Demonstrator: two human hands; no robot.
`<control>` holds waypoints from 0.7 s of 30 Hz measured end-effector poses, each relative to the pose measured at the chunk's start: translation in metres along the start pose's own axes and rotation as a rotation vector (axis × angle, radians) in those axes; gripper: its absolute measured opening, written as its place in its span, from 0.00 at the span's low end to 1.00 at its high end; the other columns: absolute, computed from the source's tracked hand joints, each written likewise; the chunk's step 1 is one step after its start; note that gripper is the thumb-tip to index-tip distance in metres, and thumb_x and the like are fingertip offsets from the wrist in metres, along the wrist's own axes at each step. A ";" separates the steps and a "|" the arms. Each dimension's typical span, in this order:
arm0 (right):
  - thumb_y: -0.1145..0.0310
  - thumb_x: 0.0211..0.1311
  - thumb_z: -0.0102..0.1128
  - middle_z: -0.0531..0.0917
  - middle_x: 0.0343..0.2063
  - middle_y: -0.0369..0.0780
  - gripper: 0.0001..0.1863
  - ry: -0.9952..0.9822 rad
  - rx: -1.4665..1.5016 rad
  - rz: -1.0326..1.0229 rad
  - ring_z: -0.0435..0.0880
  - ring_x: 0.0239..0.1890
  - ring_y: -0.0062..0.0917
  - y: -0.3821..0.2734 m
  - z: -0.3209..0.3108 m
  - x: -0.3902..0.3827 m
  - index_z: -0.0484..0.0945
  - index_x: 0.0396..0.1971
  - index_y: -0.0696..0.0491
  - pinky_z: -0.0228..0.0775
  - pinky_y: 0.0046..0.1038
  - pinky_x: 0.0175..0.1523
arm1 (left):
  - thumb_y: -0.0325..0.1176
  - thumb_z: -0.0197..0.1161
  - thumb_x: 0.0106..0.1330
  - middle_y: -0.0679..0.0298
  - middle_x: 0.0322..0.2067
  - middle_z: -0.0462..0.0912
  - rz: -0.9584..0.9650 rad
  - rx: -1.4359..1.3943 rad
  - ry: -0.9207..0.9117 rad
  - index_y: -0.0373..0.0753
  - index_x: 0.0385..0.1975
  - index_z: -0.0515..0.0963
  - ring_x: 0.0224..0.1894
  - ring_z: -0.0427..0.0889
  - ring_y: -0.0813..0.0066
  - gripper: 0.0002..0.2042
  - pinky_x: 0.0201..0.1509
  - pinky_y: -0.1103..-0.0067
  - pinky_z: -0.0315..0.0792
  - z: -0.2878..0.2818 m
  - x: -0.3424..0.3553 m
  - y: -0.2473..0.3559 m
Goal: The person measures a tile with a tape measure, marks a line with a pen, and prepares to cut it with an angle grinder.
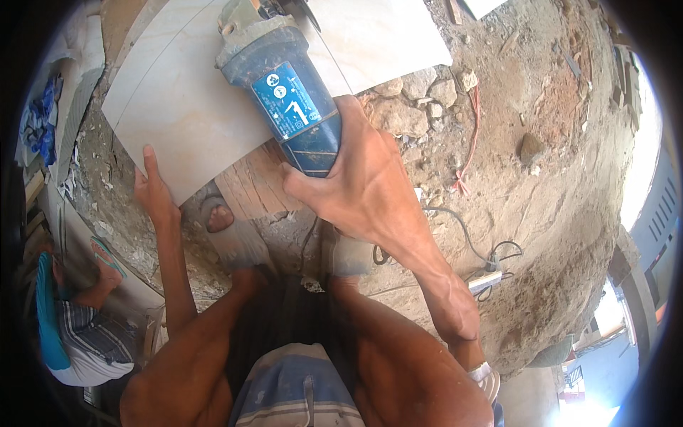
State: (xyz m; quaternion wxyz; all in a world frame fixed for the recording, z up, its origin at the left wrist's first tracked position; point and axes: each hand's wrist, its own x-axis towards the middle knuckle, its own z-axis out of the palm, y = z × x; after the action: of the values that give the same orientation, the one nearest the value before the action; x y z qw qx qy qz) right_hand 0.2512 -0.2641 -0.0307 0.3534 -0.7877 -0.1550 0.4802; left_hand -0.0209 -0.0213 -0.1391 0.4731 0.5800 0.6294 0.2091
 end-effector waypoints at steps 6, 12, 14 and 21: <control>0.59 0.54 0.76 0.89 0.35 0.53 0.37 0.002 -0.010 -0.033 0.91 0.36 0.38 0.006 0.001 -0.004 0.73 0.57 0.68 0.85 0.37 0.44 | 0.50 0.68 0.77 0.52 0.61 0.83 -0.019 -0.010 0.001 0.26 0.69 0.72 0.56 0.85 0.67 0.33 0.60 0.72 0.81 0.000 -0.002 0.001; 0.63 0.54 0.76 0.88 0.31 0.57 0.38 0.000 -0.018 -0.075 0.92 0.32 0.42 0.009 0.000 -0.008 0.69 0.58 0.72 0.87 0.38 0.41 | 0.50 0.68 0.78 0.51 0.61 0.83 -0.003 -0.015 -0.008 0.26 0.69 0.72 0.57 0.85 0.66 0.33 0.60 0.72 0.81 0.000 -0.001 0.000; 0.62 0.54 0.76 0.88 0.31 0.58 0.39 0.001 -0.010 -0.076 0.92 0.33 0.43 0.010 0.000 -0.009 0.69 0.58 0.71 0.87 0.38 0.41 | 0.50 0.68 0.78 0.51 0.60 0.83 0.000 -0.027 -0.010 0.26 0.69 0.72 0.57 0.86 0.66 0.33 0.60 0.72 0.81 0.000 -0.001 0.000; 0.61 0.55 0.75 0.88 0.33 0.60 0.40 -0.046 0.029 -0.016 0.93 0.35 0.45 0.010 -0.003 -0.013 0.68 0.61 0.71 0.88 0.40 0.44 | 0.50 0.68 0.77 0.52 0.59 0.84 0.000 -0.023 -0.002 0.26 0.68 0.73 0.55 0.86 0.66 0.33 0.59 0.72 0.81 0.001 -0.001 0.001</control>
State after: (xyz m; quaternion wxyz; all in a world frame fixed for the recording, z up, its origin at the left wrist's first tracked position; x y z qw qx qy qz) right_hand 0.2461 -0.2804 -0.0285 0.3650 -0.7700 -0.1626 0.4974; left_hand -0.0200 -0.0226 -0.1383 0.4803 0.5746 0.6265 0.2158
